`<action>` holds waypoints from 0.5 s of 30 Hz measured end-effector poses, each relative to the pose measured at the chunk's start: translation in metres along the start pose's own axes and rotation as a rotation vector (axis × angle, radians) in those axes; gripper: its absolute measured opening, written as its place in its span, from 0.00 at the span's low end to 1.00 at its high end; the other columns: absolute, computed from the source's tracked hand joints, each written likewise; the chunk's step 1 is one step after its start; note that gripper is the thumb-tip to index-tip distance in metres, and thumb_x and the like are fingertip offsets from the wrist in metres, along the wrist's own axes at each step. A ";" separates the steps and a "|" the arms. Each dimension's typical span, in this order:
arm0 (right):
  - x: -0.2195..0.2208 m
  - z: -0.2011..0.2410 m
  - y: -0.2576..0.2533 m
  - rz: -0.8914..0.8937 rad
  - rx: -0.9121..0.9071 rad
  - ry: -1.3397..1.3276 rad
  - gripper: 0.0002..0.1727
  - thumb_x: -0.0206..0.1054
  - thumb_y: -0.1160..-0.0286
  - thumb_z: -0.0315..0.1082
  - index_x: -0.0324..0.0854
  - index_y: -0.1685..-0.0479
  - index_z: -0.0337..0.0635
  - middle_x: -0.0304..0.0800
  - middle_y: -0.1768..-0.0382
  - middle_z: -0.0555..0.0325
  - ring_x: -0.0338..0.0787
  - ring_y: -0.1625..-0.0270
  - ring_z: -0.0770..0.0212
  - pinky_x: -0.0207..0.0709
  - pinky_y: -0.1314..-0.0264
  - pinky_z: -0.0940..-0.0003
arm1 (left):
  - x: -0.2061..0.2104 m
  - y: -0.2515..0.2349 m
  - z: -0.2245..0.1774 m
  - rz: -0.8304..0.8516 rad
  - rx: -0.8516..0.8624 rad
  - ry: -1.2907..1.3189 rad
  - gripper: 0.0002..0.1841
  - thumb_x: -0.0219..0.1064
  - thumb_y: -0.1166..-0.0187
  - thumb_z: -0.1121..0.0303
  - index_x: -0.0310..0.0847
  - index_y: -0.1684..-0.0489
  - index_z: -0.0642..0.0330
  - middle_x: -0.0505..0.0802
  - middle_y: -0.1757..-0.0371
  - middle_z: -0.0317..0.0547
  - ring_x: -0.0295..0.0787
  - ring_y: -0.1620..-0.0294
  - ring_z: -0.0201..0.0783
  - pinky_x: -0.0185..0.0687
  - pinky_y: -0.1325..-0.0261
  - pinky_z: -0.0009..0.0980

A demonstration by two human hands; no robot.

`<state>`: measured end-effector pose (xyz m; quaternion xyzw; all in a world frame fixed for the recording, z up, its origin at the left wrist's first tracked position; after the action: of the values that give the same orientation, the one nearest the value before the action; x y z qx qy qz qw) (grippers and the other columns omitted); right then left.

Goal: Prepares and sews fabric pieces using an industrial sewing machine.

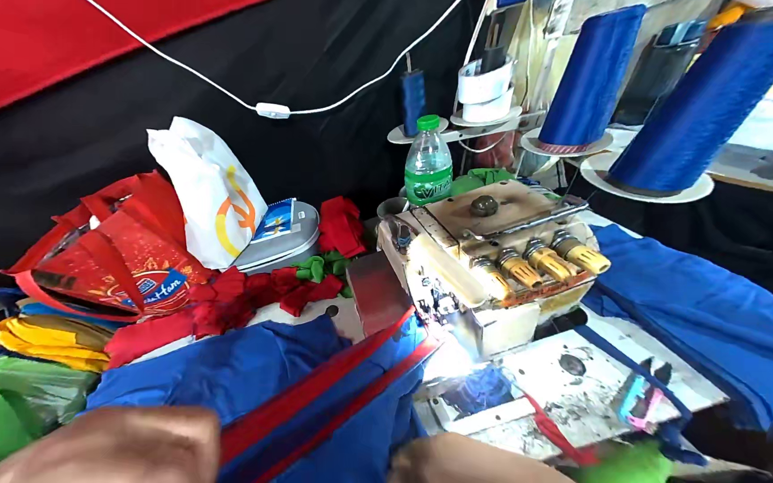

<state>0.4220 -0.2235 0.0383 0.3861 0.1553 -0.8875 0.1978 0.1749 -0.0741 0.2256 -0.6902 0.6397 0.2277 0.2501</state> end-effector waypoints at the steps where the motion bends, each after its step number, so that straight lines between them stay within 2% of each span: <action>1: -0.009 0.011 -0.017 0.089 0.051 0.031 0.09 0.68 0.23 0.27 0.88 0.53 0.30 0.91 0.56 0.32 0.92 0.50 0.32 0.81 0.47 0.34 | -0.001 -0.003 -0.001 -0.008 0.017 -0.013 0.23 0.62 0.17 0.57 0.81 0.71 0.73 0.89 0.64 0.46 0.84 0.56 0.26 0.77 0.50 0.22; 3: -0.026 0.031 -0.052 0.219 0.166 0.053 0.10 0.64 0.21 0.24 0.86 0.52 0.24 0.89 0.49 0.27 0.88 0.40 0.29 0.76 0.37 0.31 | -0.002 -0.007 0.004 -0.060 0.076 -0.021 0.19 0.61 0.16 0.60 0.82 0.70 0.69 0.90 0.61 0.40 0.84 0.52 0.21 0.76 0.46 0.18; 5: -0.021 0.032 -0.080 0.065 0.161 0.000 0.11 0.65 0.24 0.21 0.86 0.51 0.20 0.89 0.46 0.26 0.86 0.37 0.28 0.73 0.32 0.32 | -0.004 -0.009 0.012 -0.089 0.124 -0.022 0.17 0.61 0.15 0.60 0.84 0.67 0.65 0.92 0.58 0.36 0.84 0.48 0.20 0.77 0.43 0.19; 8: 0.005 0.022 -0.091 -0.246 0.105 -0.021 0.16 0.64 0.20 0.28 0.85 0.44 0.22 0.90 0.43 0.30 0.88 0.35 0.35 0.76 0.28 0.42 | -0.004 -0.004 0.024 -0.084 0.124 -0.031 0.15 0.61 0.13 0.61 0.84 0.63 0.64 0.91 0.53 0.36 0.84 0.43 0.22 0.78 0.38 0.22; 9: 0.009 0.021 -0.086 -0.309 0.069 0.000 0.15 0.66 0.22 0.29 0.86 0.46 0.23 0.91 0.46 0.32 0.90 0.38 0.38 0.79 0.31 0.43 | -0.005 0.002 0.029 -0.096 0.108 -0.029 0.14 0.61 0.13 0.62 0.85 0.62 0.64 0.91 0.51 0.37 0.84 0.42 0.22 0.78 0.37 0.24; 10: 0.010 0.021 -0.079 -0.311 0.041 0.095 0.12 0.66 0.24 0.27 0.88 0.52 0.24 0.93 0.50 0.32 0.92 0.42 0.36 0.83 0.38 0.39 | -0.004 0.007 0.034 -0.111 0.085 -0.029 0.14 0.61 0.13 0.62 0.85 0.62 0.64 0.91 0.50 0.37 0.83 0.41 0.22 0.77 0.36 0.24; 11: 0.011 0.017 -0.068 -0.311 0.015 0.204 0.08 0.68 0.27 0.25 0.89 0.60 0.26 0.93 0.57 0.34 0.95 0.50 0.37 0.86 0.48 0.38 | -0.002 0.012 0.040 -0.124 0.061 -0.026 0.14 0.61 0.14 0.62 0.84 0.62 0.65 0.91 0.50 0.37 0.83 0.40 0.22 0.77 0.35 0.24; 12: 0.013 0.007 -0.053 -0.386 -0.050 0.280 0.05 0.69 0.30 0.24 0.88 0.69 0.31 0.92 0.67 0.40 0.95 0.61 0.40 0.87 0.62 0.41 | 0.001 0.017 0.046 -0.137 0.042 -0.028 0.15 0.60 0.14 0.63 0.84 0.62 0.66 0.91 0.49 0.39 0.82 0.40 0.22 0.77 0.35 0.24; 13: 0.011 -0.006 -0.038 -0.522 -0.129 0.365 0.05 0.68 0.30 0.25 0.88 0.71 0.38 0.91 0.71 0.48 0.94 0.68 0.48 0.87 0.70 0.50 | 0.004 0.020 0.054 -0.154 0.029 -0.029 0.15 0.61 0.14 0.64 0.84 0.62 0.68 0.91 0.49 0.40 0.82 0.40 0.23 0.77 0.35 0.25; 14: 0.005 -0.018 -0.023 -0.665 -0.174 0.426 0.06 0.66 0.25 0.27 0.89 0.67 0.42 0.92 0.69 0.53 0.93 0.66 0.54 0.87 0.67 0.57 | 0.007 0.023 0.061 -0.170 0.023 -0.024 0.14 0.61 0.14 0.64 0.84 0.61 0.68 0.91 0.49 0.41 0.82 0.40 0.23 0.77 0.35 0.25; 15: -0.003 -0.028 -0.008 -0.782 -0.181 0.464 0.08 0.63 0.19 0.30 0.89 0.61 0.45 0.92 0.64 0.55 0.92 0.60 0.57 0.87 0.59 0.62 | 0.010 0.024 0.068 -0.190 0.026 -0.014 0.14 0.60 0.13 0.64 0.85 0.60 0.67 0.91 0.49 0.40 0.82 0.40 0.23 0.77 0.35 0.25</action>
<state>0.4369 -0.2039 0.0231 0.4680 0.4063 -0.7686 -0.1587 0.1517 -0.0397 0.1652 -0.7430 0.5722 0.1995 0.2841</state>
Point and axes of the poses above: each hand's wrist, its own y-axis away from the middle knuckle, its own x-axis out of the palm, z = x × y, the point moved 1 cm from there along -y, towards the middle knuckle
